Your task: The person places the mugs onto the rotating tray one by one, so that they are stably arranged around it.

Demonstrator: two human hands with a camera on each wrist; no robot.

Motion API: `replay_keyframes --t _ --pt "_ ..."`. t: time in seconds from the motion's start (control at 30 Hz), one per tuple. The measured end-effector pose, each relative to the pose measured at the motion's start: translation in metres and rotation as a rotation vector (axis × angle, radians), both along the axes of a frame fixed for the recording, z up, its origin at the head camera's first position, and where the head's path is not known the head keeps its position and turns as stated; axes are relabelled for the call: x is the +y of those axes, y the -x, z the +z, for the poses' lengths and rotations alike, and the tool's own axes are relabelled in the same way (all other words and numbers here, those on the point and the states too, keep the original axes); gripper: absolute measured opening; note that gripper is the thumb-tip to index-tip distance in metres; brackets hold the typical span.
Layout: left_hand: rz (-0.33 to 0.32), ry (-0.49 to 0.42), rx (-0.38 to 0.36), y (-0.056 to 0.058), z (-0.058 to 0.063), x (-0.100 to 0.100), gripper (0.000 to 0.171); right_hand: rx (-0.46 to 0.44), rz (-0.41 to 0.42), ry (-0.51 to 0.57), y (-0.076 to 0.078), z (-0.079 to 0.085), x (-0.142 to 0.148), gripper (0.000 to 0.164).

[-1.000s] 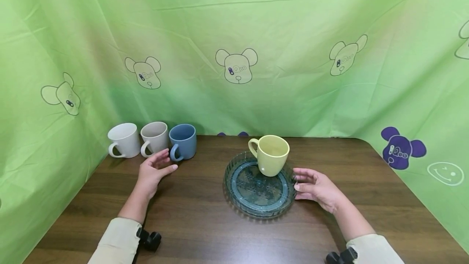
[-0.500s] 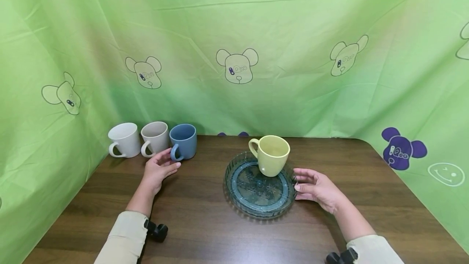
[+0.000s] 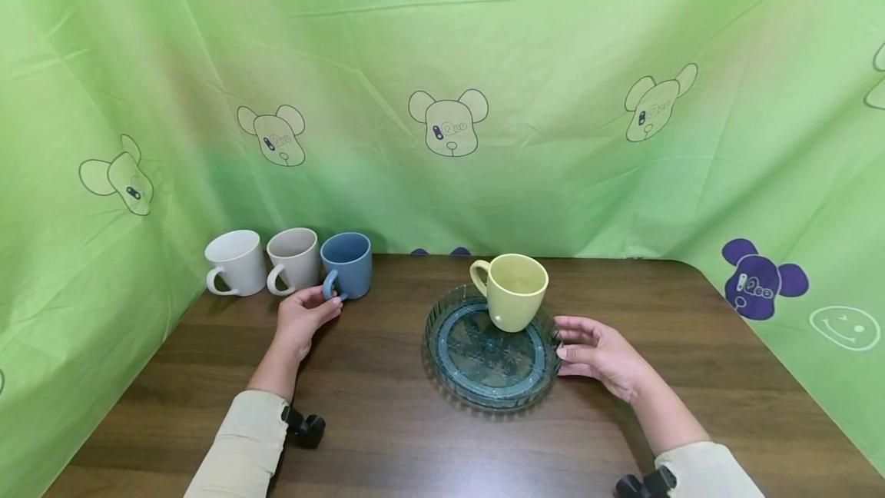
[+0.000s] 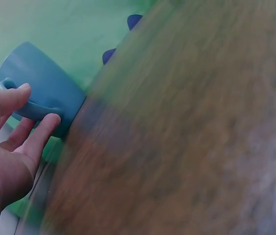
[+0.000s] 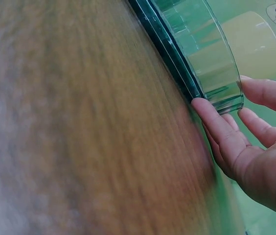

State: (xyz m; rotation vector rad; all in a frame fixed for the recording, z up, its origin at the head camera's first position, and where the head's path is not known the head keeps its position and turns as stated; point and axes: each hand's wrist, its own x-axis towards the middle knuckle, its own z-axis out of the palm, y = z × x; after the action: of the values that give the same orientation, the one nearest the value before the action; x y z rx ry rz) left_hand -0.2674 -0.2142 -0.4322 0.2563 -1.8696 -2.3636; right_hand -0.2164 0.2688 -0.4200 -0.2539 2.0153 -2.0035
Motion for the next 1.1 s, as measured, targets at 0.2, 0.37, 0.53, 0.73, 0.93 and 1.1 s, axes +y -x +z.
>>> replay_keyframes --t 0.2,0.37,0.53,0.73,0.93,1.1 --pt "0.057 0.030 0.013 0.0011 0.0004 0.0024 0.035 -0.001 -0.002 -0.002 0.0004 0.0002 0.0006 0.068" --pt "0.087 0.105 0.035 0.0011 0.0001 0.0039 0.039 -0.003 -0.004 -0.001 0.0003 0.0006 0.0008 0.068" --pt "0.108 0.128 0.041 0.0003 -0.0009 0.0033 0.039 -0.003 -0.003 -0.002 0.0004 0.0001 0.0005 0.068" --pt "0.125 0.063 0.080 0.0004 -0.0043 0.0027 0.042 -0.007 -0.002 0.001 0.0004 -0.0006 0.0005 0.069" --pt "0.148 0.024 0.127 0.0007 -0.0059 0.0032 0.038 -0.009 -0.002 0.004 0.0006 -0.0011 0.0009 0.068" --pt "0.151 0.030 0.137 -0.0001 -0.0053 0.0029 0.037 -0.009 0.004 0.007 0.0007 -0.0014 0.0012 0.068"
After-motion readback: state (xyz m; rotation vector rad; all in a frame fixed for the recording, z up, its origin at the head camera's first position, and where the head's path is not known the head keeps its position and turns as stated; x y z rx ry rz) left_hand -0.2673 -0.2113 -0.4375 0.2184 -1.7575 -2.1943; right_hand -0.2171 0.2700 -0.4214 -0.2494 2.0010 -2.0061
